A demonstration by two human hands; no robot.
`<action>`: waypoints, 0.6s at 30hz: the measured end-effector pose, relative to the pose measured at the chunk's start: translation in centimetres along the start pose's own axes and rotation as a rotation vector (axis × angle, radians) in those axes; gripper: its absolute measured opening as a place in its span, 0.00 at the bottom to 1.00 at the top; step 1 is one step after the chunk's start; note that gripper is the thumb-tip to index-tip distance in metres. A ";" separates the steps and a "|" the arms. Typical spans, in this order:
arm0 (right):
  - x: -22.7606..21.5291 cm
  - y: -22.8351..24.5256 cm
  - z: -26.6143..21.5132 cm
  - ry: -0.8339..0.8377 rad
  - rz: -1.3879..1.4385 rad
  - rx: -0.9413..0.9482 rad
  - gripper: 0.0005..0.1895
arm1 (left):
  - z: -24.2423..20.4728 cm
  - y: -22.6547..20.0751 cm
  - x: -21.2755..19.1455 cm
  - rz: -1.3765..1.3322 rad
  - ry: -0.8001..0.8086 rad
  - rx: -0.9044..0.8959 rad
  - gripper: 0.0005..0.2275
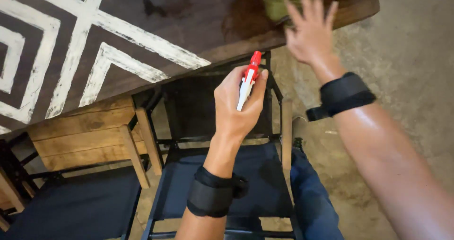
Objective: The person sprays a liquid onto a wooden table with a geometric pattern and wipes the surface with a cloth. They move around the table to clean different sections, including the edges and the center.
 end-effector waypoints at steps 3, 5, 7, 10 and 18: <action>-1.0 -4.1 -0.6 0.003 -0.011 0.123 0.31 | -0.3 -0.1 0.8 -0.025 0.000 -0.024 0.08; -0.4 -5.9 -0.7 -0.014 -0.019 0.167 0.31 | -0.8 -0.2 1.0 -0.036 -0.008 0.014 0.08; 0.7 -7.4 -0.6 -0.023 -0.025 0.211 0.31 | -1.0 -0.3 1.1 -0.044 -0.015 0.044 0.08; 2.5 -8.1 -1.1 -0.066 0.006 0.314 0.30 | -1.4 0.7 0.5 -0.011 -0.018 -0.040 0.07; 1.8 5.7 -1.6 0.009 0.045 0.082 0.37 | -1.6 2.3 -0.6 0.032 -0.081 -0.127 0.08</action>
Point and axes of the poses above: each hand's wrist, its own z-axis towards the middle knuckle, its own x-axis out of the palm, y = z × x, the point moved 8 cm from there along z, towards the middle knuckle, and after that the axes turned 6 degrees about -z, right-handed, at the moved point
